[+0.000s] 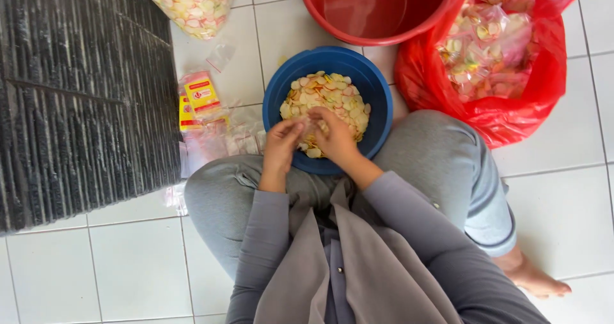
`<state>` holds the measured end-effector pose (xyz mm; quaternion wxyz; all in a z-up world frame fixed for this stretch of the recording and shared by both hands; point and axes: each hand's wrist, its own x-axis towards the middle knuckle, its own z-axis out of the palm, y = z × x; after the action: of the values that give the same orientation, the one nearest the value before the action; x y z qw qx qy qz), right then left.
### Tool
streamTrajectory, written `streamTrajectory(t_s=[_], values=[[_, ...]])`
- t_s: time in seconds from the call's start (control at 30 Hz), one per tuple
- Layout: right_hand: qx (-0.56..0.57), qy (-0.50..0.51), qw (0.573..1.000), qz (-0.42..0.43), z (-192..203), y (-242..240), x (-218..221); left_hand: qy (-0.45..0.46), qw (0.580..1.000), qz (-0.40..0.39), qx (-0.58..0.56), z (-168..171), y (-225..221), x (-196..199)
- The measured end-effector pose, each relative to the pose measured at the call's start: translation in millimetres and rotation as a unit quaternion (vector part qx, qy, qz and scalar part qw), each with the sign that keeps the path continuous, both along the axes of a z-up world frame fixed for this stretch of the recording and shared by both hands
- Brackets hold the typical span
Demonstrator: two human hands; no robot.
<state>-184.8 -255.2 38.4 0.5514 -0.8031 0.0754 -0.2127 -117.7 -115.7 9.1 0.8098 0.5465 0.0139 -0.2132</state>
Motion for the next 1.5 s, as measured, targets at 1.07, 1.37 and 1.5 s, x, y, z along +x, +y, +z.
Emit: streamTrajectory(t_s=[1.07,1.37,1.5], values=[[-0.158,0.178,0.969,0.069,26.0,-24.9,12.0,-0.328,0.867,-0.149,0.344,67.0,-1.8,11.1],[-0.159,0.227,0.954,0.117,25.4,-30.3,18.2,-0.247,0.872,-0.248,0.342,74.2,3.8,19.8],[-0.124,0.231,0.961,0.089,14.4,-33.3,19.9,-0.280,0.820,-0.293,0.404,54.4,11.1,22.7]])
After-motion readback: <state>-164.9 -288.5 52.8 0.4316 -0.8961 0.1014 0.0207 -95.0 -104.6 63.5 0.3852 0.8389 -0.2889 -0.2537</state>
